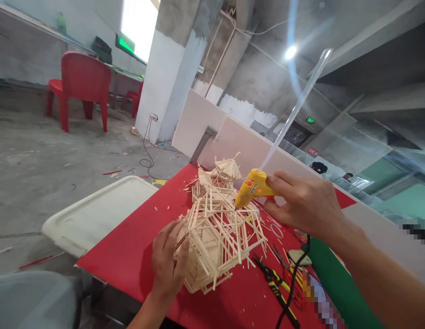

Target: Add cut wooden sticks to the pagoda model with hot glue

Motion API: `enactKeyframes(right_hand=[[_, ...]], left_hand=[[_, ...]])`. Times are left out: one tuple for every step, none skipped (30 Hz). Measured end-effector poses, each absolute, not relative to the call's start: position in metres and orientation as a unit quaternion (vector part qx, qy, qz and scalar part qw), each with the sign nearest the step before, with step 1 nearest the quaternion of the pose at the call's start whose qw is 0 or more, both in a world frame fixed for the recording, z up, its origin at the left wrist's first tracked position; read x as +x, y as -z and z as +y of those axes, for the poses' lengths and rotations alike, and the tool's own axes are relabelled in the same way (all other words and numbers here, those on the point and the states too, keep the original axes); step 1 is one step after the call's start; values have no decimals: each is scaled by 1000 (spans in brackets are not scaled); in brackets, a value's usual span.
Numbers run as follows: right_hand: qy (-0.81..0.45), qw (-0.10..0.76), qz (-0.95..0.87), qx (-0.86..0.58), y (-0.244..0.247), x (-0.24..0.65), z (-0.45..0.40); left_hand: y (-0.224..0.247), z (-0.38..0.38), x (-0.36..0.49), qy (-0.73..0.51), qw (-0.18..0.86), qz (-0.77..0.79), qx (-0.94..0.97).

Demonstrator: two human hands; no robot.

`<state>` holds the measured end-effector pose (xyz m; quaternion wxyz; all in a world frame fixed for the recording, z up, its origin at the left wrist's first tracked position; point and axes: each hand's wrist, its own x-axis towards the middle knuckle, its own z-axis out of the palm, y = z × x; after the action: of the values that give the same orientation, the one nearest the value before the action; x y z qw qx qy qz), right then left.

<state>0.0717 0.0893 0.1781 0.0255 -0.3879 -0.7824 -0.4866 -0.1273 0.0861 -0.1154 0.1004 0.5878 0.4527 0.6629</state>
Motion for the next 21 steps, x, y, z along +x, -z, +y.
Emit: enactKeyframes(right_hand=[[488,25,-781,-388,-178,71,89],[489,25,-781,-388,-178,71,89],[489,23,-781,-388,-178,71,88],[488,23,-781,-389,-178,70,88],[487,22,-782,-390,-178,70,88],[485,21,-782,-391,-178,69,88],[484,19,-783,-390,-177,69,88],[484,19,-784,-389,-177,69,89],[484,18,-785,-387,-177,68,89],[486,18,-785,-384,-176,68,89],[487,17,-785,-383,-176,67,89],[488,17,-785,-382,-176,67,90],[490,16,-784,-381,-176,67,90],[491,16,-783,-381,-176,68,90],[492,16,-782,-382,-176,68,90],[493,17,-782,-382,-176,68,90],[493,17,-781,-383,-176,69,90],[494,17,-780,-384,-176,69,90],[493,16,-780,-384,-176,70,90],[493,15,-781,-384,-175,70,90],[493,14,-781,-383,-175,70,90]], left_hand=[[116,86,-127,-663,98,453,588],[116,86,-127,-664,95,453,587],[116,86,-127,-663,94,454,588],[116,86,-128,-662,93,456,587],[116,86,-128,-660,92,458,588],[116,85,-128,-658,92,460,589],[116,85,-128,-657,92,461,590],[117,85,-128,-656,91,460,591],[117,85,-128,-656,90,459,592],[117,85,-128,-657,90,458,592],[117,85,-128,-657,91,457,593],[117,85,-128,-657,91,456,593],[117,85,-128,-658,92,455,593],[117,85,-128,-657,93,454,594],[117,85,-128,-657,93,454,595],[117,86,-128,-656,92,454,596],[117,86,-128,-655,91,454,597],[117,86,-128,-654,91,455,598],[117,86,-128,-652,90,456,599],[117,86,-128,-651,90,457,599],[117,85,-128,-651,89,458,599]])
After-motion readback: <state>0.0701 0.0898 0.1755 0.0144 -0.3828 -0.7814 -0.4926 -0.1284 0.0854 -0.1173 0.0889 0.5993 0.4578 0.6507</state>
